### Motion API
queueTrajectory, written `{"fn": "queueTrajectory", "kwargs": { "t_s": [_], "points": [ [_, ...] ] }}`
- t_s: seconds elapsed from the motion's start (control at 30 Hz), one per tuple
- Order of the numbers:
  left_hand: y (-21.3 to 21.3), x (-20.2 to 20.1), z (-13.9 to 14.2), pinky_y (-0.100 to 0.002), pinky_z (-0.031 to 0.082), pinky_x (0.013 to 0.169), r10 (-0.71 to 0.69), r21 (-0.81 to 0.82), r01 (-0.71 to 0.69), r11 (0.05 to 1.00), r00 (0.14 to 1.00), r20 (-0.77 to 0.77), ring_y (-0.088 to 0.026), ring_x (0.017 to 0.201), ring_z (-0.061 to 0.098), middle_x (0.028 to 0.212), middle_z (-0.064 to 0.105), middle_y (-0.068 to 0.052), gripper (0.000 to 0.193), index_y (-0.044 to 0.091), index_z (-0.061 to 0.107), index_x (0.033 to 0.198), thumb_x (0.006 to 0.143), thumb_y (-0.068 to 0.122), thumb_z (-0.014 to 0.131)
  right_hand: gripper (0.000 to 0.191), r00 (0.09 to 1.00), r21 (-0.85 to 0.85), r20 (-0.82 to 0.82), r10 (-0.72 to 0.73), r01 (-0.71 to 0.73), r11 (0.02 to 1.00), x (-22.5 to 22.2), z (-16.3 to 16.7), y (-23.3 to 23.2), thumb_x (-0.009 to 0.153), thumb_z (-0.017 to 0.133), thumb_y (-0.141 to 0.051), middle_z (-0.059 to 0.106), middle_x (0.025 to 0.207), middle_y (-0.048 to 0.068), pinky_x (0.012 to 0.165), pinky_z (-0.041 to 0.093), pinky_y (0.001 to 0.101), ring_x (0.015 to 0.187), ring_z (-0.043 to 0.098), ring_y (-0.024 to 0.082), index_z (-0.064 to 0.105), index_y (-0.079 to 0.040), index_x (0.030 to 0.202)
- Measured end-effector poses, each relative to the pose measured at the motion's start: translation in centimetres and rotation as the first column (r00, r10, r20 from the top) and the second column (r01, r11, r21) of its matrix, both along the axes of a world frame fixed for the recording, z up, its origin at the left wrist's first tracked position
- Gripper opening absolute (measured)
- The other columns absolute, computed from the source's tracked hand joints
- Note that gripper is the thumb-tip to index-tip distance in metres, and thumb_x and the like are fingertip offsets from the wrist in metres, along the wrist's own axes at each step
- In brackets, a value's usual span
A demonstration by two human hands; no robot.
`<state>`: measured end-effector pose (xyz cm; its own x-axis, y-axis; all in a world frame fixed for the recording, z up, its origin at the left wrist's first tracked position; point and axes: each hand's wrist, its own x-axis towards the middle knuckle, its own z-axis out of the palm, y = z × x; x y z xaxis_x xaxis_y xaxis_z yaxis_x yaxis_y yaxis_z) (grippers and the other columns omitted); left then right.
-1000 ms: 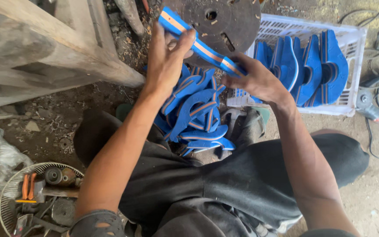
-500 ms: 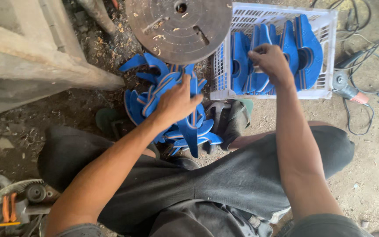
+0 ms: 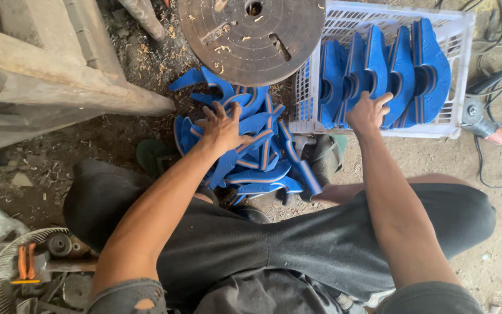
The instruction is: The person sits on the floor and repeatedly presses the edges of blue flip-flops against a rotating grinding wheel to smooth or shape them. They handle the sandals one at a time, rotating them to grind different edges, then place them into a white plastic crate.
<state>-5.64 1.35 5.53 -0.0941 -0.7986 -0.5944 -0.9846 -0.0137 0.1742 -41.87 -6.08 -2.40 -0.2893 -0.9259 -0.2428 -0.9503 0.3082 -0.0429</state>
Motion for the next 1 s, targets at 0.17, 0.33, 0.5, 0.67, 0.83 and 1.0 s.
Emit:
{"fn": "queueTrajectory", "kwargs": {
  "t_s": [0.17, 0.33, 0.5, 0.67, 0.83, 1.0],
  "points": [
    [0.5, -0.7, -2.9, -0.068, 0.043, 0.097, 0.094, -0.078, -0.104, 0.992, 0.988, -0.124, -0.049, 0.131, 0.041, 0.145, 0.041, -0.029, 0.098, 0.020, 0.031, 0.157, 0.079, 0.057, 0.077, 0.054, 0.983, -0.108, 0.171, -0.068, 0.088, 0.990, -0.5, 0.2, 0.1, 0.081, 0.066, -0.004, 0.027, 0.138, 0.045, 0.097, 0.052, 0.0533, 0.102, 0.056, 0.062, 0.061, -0.008, 0.134],
    [1.6, -1.2, -6.2, -0.066, 0.042, 0.096, -0.054, -0.275, 0.001, 0.961, 0.981, -0.184, -0.045, 0.127, 0.043, 0.137, 0.049, -0.024, 0.088, 0.013, 0.038, 0.151, 0.081, 0.047, 0.081, 0.047, 0.549, -0.002, 0.786, -0.284, 0.462, 0.887, -0.5, 2.2, -1.8, 0.084, 0.070, -0.009, 0.067, 0.095, 0.013, 0.058, 0.054, 0.0362, 0.075, 0.064, 0.020, 0.062, -0.010, 0.130],
    [-1.1, 1.5, -8.4, -0.066, 0.042, 0.101, -0.007, -0.363, -0.074, 0.929, 0.976, -0.216, -0.047, 0.132, 0.043, 0.147, 0.046, -0.025, 0.081, 0.014, 0.040, 0.152, 0.088, 0.048, 0.076, 0.039, 0.172, 0.108, 0.960, -0.222, 0.505, 0.856, -0.2, 6.4, -2.6, 0.091, 0.072, -0.007, 0.068, 0.085, 0.003, 0.054, 0.053, 0.0296, 0.062, 0.062, 0.015, 0.062, -0.007, 0.129],
    [-3.1, 2.4, -7.0, -0.074, 0.029, 0.103, 0.169, -0.194, -0.239, 0.951, 0.932, -0.322, -0.060, 0.135, 0.026, 0.153, 0.024, -0.034, 0.100, 0.009, 0.027, 0.153, 0.082, 0.058, 0.079, 0.041, -0.029, 0.167, 0.984, -0.174, 0.458, 0.873, 1.4, 11.5, -2.3, 0.093, 0.072, -0.010, 0.066, 0.083, 0.007, 0.057, 0.057, 0.0305, 0.064, 0.066, 0.017, 0.058, -0.006, 0.131],
    [-2.8, -1.9, -5.2, -0.077, 0.026, 0.103, -0.002, -0.395, -0.091, 0.914, 0.973, -0.229, -0.059, 0.139, 0.027, 0.152, 0.033, -0.033, 0.080, 0.008, 0.042, 0.145, 0.081, 0.044, 0.074, 0.039, 0.395, -0.254, 0.891, 0.224, 0.023, 0.967, 1.1, 18.9, -1.0, 0.095, 0.073, -0.009, 0.067, 0.102, 0.013, 0.065, 0.060, 0.0342, 0.078, 0.068, 0.021, 0.062, -0.008, 0.132],
    [0.9, -9.0, -6.0, -0.053, 0.053, 0.097, -0.632, -0.474, 0.452, 0.755, 0.694, -0.344, -0.039, 0.119, 0.061, 0.118, 0.067, -0.016, 0.034, 0.011, 0.068, 0.115, 0.083, 0.004, 0.058, 0.036, 0.422, -0.514, 0.106, 0.900, -0.752, 0.413, 1.6, 25.0, -1.1, 0.082, 0.077, 0.000, 0.067, 0.121, 0.025, 0.073, 0.062, 0.0412, 0.092, 0.071, 0.032, 0.067, -0.004, 0.116]
  ]
}}
